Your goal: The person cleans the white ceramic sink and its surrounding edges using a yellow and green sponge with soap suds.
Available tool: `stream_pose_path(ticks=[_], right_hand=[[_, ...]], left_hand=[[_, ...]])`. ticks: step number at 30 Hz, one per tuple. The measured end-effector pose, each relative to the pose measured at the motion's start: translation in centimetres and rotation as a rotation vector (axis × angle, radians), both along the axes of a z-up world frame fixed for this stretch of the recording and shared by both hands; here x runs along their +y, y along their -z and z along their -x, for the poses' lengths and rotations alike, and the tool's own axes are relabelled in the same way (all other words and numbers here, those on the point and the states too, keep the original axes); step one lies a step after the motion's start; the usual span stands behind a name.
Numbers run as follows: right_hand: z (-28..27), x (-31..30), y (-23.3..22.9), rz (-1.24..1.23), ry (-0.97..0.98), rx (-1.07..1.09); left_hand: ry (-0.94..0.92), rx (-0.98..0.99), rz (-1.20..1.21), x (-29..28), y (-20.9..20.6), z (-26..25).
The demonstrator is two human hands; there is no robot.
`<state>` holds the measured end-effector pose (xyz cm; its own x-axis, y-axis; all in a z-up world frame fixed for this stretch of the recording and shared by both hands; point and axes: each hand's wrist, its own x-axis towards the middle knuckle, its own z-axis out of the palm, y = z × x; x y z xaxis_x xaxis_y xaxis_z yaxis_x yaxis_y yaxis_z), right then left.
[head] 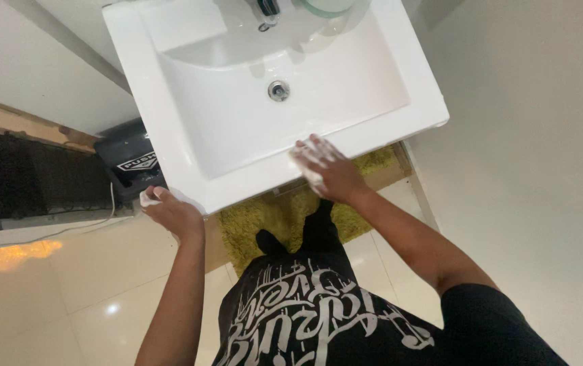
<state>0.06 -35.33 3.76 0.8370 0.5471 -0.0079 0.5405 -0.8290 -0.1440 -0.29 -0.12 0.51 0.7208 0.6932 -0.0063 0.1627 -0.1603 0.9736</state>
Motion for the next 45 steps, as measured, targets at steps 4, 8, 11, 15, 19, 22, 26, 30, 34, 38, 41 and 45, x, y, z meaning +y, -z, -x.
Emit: stream_pose_path(ticks=[4, 8, 11, 15, 19, 22, 26, 30, 34, 38, 41, 45], right_hand=[[-2.6, -1.1, -0.1, 0.102, 0.193, 0.017], [-4.1, 4.7, -0.3, 0.111, 0.102, 0.102], [-1.8, 8.3, -0.7, -0.016, -0.097, 0.090], [-1.6, 3.9, -2.5, 0.032, -0.238, 0.135], [-3.0, 0.4, -3.9, 0.146, -0.183, 0.174], [-3.2, 1.8, -3.7, 0.124, -0.253, 0.151], [-3.4, 7.2, -2.8, 0.104, -0.404, 0.136], [-5.7, 8.6, -2.1, 0.077, -0.364, 0.240], [-5.5, 2.6, -2.9, 0.091, -0.316, 0.143], [-5.3, 1.4, -3.8, 0.193, -0.470, 0.138], [-6.3, 4.3, -3.7, 0.068, -0.670, 0.094], [-8.5, 7.4, -3.3, 0.065, -0.722, 0.188]], left_hand=[[-0.072, 0.118, -0.147, -0.3, 0.1, 0.0], [-0.055, 0.090, -0.185, 0.1, 0.8, -0.1], [-0.064, 0.107, -0.276, 0.2, 1.1, 0.0], [-0.062, 0.115, -0.251, 0.1, 1.0, 0.2], [-0.047, 0.090, -0.269, 0.0, 0.8, 0.2], [-0.044, 0.089, -0.189, 0.0, 0.6, -0.2], [-0.064, 0.122, -0.309, -0.1, 0.5, -0.1], [-0.097, 0.129, -0.330, 0.0, 0.4, -0.1], [-0.206, 0.126, -0.209, -0.6, 0.2, -0.5], [-0.365, 0.129, -0.114, -1.0, 0.3, -1.0], [-0.357, 0.155, -0.064, -1.0, 0.3, -1.3], [-0.285, 0.320, -0.189, -1.5, 0.0, -1.0]])
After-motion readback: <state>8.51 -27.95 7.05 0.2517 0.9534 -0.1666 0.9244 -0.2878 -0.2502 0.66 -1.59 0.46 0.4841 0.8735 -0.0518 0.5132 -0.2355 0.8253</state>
